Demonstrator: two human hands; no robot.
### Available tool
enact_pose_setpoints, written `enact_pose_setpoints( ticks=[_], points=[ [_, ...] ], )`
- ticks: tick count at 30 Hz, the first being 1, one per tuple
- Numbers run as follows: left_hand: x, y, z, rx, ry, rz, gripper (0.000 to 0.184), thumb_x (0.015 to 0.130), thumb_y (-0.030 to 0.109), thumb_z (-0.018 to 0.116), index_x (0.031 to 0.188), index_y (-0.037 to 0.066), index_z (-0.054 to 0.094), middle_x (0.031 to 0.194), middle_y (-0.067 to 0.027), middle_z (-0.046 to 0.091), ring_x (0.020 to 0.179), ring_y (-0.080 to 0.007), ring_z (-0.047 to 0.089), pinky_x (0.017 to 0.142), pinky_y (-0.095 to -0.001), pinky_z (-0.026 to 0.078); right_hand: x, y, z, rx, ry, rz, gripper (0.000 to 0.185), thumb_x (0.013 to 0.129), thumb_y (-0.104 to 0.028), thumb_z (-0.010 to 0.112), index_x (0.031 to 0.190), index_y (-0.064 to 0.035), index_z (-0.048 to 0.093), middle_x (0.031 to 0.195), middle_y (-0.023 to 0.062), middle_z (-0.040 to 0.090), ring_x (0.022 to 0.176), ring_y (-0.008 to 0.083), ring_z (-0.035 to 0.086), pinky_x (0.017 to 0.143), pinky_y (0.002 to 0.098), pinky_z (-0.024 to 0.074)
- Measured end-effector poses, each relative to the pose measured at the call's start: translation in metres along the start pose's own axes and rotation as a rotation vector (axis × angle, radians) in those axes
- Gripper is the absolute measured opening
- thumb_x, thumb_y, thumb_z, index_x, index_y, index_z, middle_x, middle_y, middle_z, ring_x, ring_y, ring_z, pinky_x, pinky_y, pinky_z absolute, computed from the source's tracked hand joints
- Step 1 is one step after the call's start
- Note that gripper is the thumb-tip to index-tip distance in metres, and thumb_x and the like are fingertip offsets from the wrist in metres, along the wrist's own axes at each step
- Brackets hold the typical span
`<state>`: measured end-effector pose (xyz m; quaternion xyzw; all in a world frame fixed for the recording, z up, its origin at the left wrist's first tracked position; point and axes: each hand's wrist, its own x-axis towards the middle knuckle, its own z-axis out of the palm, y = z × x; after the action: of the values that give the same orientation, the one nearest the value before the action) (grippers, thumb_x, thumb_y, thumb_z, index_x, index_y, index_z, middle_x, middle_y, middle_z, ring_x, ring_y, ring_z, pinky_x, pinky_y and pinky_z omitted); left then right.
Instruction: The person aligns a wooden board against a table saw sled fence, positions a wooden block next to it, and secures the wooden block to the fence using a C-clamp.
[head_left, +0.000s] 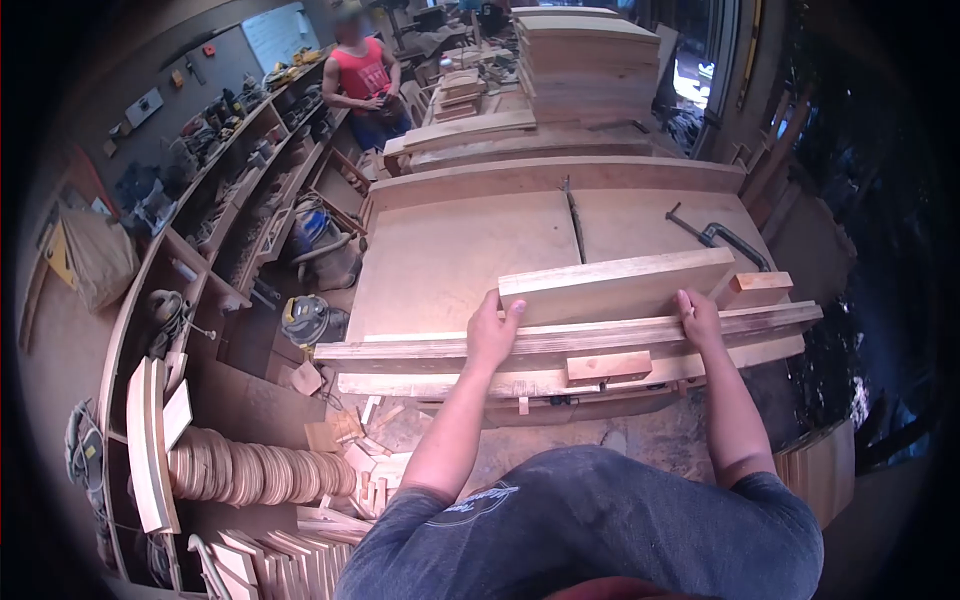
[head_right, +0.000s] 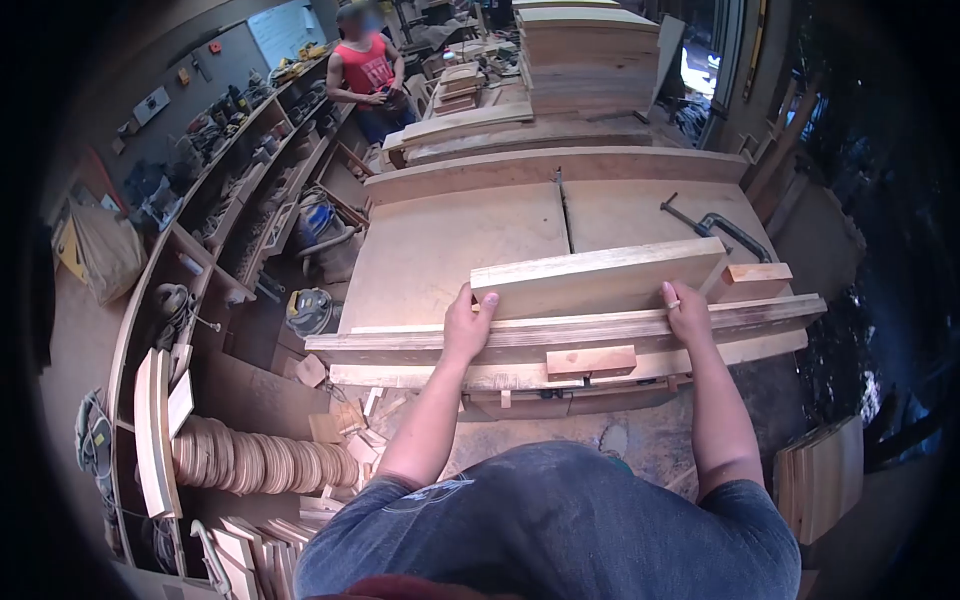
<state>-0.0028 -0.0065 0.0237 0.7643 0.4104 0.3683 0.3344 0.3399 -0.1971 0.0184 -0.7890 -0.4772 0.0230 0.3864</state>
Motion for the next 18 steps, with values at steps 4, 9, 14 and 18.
enact_pose_setpoints(
  ticks=[4,9,14,18],
  points=[
    [-0.001,0.004,-0.001,-0.052,-0.005,-0.015,0.053,0.092,0.05,0.058,0.116,0.003,0.058,0.1,-0.018,0.069,0.081,-0.032,0.069,0.075,-0.0414,0.052,0.001,0.007,0.003,-0.013,0.012,-0.058,0.039,0.1,-0.036,0.048,0.091,-0.0021,0.066,0.082,0.0208,0.065,0.079,0.0382,0.063,0.07,0.0424,0.0478],
    [-0.001,0.003,-0.002,0.009,-0.025,-0.014,0.056,0.093,0.051,0.057,0.12,0.002,0.057,0.103,-0.0179,0.069,0.077,-0.0309,0.069,0.075,-0.0411,0.052,0.0,0.002,0.001,-0.014,0.003,-0.009,0.039,0.1,-0.036,0.047,0.092,-0.0024,0.066,0.083,0.0198,0.065,0.08,0.0382,0.064,0.072,0.0424,0.0481],
    [-0.001,0.002,-0.001,0.008,0.007,0.022,0.055,0.093,0.051,0.057,0.119,0.003,0.057,0.102,-0.0173,0.069,0.075,-0.0311,0.068,0.074,-0.041,0.052,0.001,0.012,0.006,-0.013,0.012,-0.026,0.037,0.1,-0.035,0.049,0.093,-0.0027,0.066,0.083,0.0196,0.065,0.08,0.0372,0.064,0.072,0.042,0.0482],
    [-0.002,0.004,-0.001,0.004,0.015,0.03,0.053,0.092,0.05,0.058,0.117,0.003,0.058,0.101,-0.017,0.069,0.076,-0.0312,0.068,0.075,-0.0416,0.052,0.001,0.014,0.008,0.005,0.077,-0.105,0.035,0.1,-0.03,0.05,0.088,-0.0015,0.064,0.072,0.0154,0.06,0.068,0.0275,0.06,0.067,0.0369,0.0468]
  ],
)
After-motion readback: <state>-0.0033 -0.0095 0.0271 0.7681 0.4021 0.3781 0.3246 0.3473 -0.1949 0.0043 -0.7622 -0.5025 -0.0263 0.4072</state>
